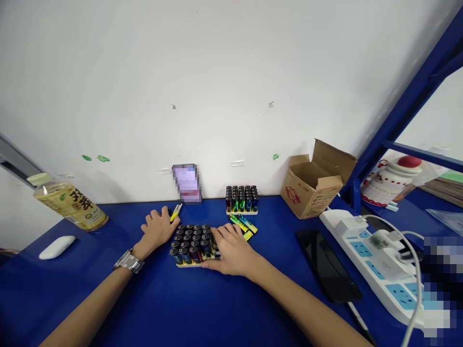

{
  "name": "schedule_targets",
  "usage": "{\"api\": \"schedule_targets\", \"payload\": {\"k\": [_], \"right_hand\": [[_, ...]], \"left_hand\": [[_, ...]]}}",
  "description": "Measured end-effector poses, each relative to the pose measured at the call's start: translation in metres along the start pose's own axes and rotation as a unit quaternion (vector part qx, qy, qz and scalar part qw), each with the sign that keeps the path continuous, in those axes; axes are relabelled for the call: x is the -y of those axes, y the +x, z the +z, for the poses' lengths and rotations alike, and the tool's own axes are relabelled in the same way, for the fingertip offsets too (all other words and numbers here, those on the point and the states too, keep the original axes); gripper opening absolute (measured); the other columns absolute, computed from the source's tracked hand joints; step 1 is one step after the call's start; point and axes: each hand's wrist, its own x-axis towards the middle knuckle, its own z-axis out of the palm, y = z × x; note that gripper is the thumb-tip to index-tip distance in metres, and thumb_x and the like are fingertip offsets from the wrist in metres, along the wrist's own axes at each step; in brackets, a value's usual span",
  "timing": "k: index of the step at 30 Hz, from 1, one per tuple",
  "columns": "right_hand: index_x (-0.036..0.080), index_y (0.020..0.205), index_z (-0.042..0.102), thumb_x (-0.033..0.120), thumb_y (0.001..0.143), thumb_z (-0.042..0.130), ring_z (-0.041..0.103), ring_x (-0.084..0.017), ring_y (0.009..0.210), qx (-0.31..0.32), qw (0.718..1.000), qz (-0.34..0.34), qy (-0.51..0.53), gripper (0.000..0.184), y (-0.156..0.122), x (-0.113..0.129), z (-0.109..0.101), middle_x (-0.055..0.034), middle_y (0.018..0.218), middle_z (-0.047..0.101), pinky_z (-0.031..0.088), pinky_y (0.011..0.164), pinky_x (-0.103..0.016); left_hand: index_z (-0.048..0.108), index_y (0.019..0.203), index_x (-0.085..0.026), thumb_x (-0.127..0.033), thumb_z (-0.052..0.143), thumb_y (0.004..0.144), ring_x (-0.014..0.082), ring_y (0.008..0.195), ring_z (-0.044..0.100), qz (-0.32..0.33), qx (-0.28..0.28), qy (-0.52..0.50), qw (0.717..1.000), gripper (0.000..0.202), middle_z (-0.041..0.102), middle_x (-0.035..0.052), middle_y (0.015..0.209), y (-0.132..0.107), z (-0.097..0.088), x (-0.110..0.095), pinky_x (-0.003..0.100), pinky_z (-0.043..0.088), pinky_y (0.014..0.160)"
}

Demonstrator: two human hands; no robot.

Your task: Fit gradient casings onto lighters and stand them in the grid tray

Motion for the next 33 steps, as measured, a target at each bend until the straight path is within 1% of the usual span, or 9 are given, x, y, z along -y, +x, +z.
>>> {"api": "schedule_targets", "payload": {"k": [8, 15, 18, 21, 23, 25, 28, 30, 33], "right_hand": [[0.006, 0.138, 0.038, 0.057, 0.08, 0.06, 0.048, -0.034, 0.11, 0.01, 0.999, 0.031, -0.019, 0.079, 0.023, 0.006, 0.005, -0.0205, 0.119, 0.059, 0.039, 0.092, -0.048], [0.007, 0.139, 0.036, 0.058, 0.084, 0.053, 0.047, -0.034, 0.114, 0.001, 0.999, 0.038, -0.017, 0.077, 0.048, 0.002, 0.01, -0.021, 0.123, 0.058, 0.037, 0.093, -0.048], [0.005, 0.138, 0.037, 0.054, 0.086, 0.053, 0.045, -0.034, 0.117, -0.017, 0.999, 0.042, -0.026, 0.074, 0.049, 0.003, 0.015, -0.0222, 0.126, 0.055, 0.038, 0.094, -0.048], [0.005, 0.138, 0.037, 0.053, 0.081, 0.058, 0.044, -0.035, 0.118, -0.097, 0.993, 0.068, -0.014, 0.077, 0.044, 0.009, 0.015, -0.0228, 0.128, 0.052, 0.037, 0.098, -0.052], [0.009, 0.136, 0.041, 0.048, 0.083, 0.057, 0.045, -0.033, 0.116, -0.178, 0.981, 0.068, 0.029, 0.068, 0.04, 0.015, 0.011, -0.0201, 0.125, 0.052, 0.037, 0.098, -0.051], [0.014, 0.129, 0.048, 0.041, 0.087, 0.052, 0.046, -0.029, 0.114, -0.24, 0.966, 0.037, 0.087, 0.051, 0.039, 0.024, 0.002, -0.0165, 0.122, 0.053, 0.039, 0.098, -0.048], [0.017, 0.125, 0.052, 0.04, 0.089, 0.052, 0.043, -0.027, 0.118, -0.245, 0.955, -0.009, 0.167, 0.043, 0.04, 0.043, -0.012, -0.0133, 0.125, 0.051, 0.038, 0.101, -0.046], [0.019, 0.125, 0.053, 0.038, 0.09, 0.051, 0.039, -0.026, 0.123, -0.222, 0.949, -0.017, 0.224, 0.041, 0.043, 0.055, -0.017, -0.0125, 0.129, 0.049, 0.037, 0.103, -0.046], [0.021, 0.113, 0.059, 0.033, 0.093, 0.046, 0.045, -0.023, 0.121, -0.258, 0.906, -0.011, 0.336, 0.027, 0.048, 0.063, -0.018, -0.0093, 0.126, 0.054, 0.038, 0.102, -0.042]], "left_hand": [[0.046, 0.114, -0.011, -0.025, 0.034, 0.089, 0.0299, 0.089, 0.059, 0.078, 0.048, -0.009, 0.996, 0.031, 0.056, 0.0164, 0.094, 0.004, -0.004, 0.026, 0.041, 0.047, 0.072], [0.046, 0.1, -0.016, -0.024, 0.034, 0.092, 0.0232, 0.08, 0.061, 0.154, 0.049, -0.026, 0.986, 0.017, 0.058, 0.0115, 0.09, 0.004, -0.003, 0.041, 0.036, 0.048, 0.075], [0.044, 0.099, -0.016, -0.025, 0.029, 0.093, 0.0222, 0.075, 0.061, 0.138, 0.026, -0.052, 0.989, 0.018, 0.055, 0.0115, 0.094, 0.002, -0.005, 0.043, 0.036, 0.049, 0.068], [0.042, 0.097, -0.017, -0.028, 0.028, 0.093, 0.0222, 0.075, 0.06, 0.095, -0.042, -0.122, 0.987, 0.019, 0.052, 0.0105, 0.094, -0.001, -0.015, 0.045, 0.036, 0.05, 0.064], [0.041, 0.097, -0.018, -0.03, 0.03, 0.092, 0.0225, 0.078, 0.059, 0.095, -0.102, -0.181, 0.974, 0.017, 0.051, 0.0092, 0.091, -0.007, -0.027, 0.044, 0.037, 0.05, 0.067], [0.041, 0.098, -0.019, -0.032, 0.035, 0.091, 0.0209, 0.078, 0.057, 0.134, -0.143, -0.244, 0.95, 0.016, 0.051, 0.0063, 0.088, -0.019, -0.041, 0.039, 0.036, 0.05, 0.07], [0.042, 0.102, -0.019, -0.032, 0.038, 0.091, 0.016, 0.069, 0.055, 0.246, -0.119, -0.319, 0.907, 0.017, 0.051, 0.0015, 0.081, -0.045, -0.058, 0.02, 0.031, 0.05, 0.064], [0.043, 0.106, -0.019, -0.027, 0.037, 0.092, 0.0151, 0.073, 0.056, 0.336, -0.103, -0.334, 0.875, 0.017, 0.054, 0.0039, 0.088, -0.061, -0.062, 0.006, 0.029, 0.049, 0.065], [0.044, 0.109, -0.02, -0.025, 0.039, 0.091, 0.0148, 0.075, 0.058, 0.376, -0.104, -0.353, 0.851, 0.019, 0.057, 0.0051, 0.092, -0.072, -0.058, -0.008, 0.028, 0.05, 0.065]]}}
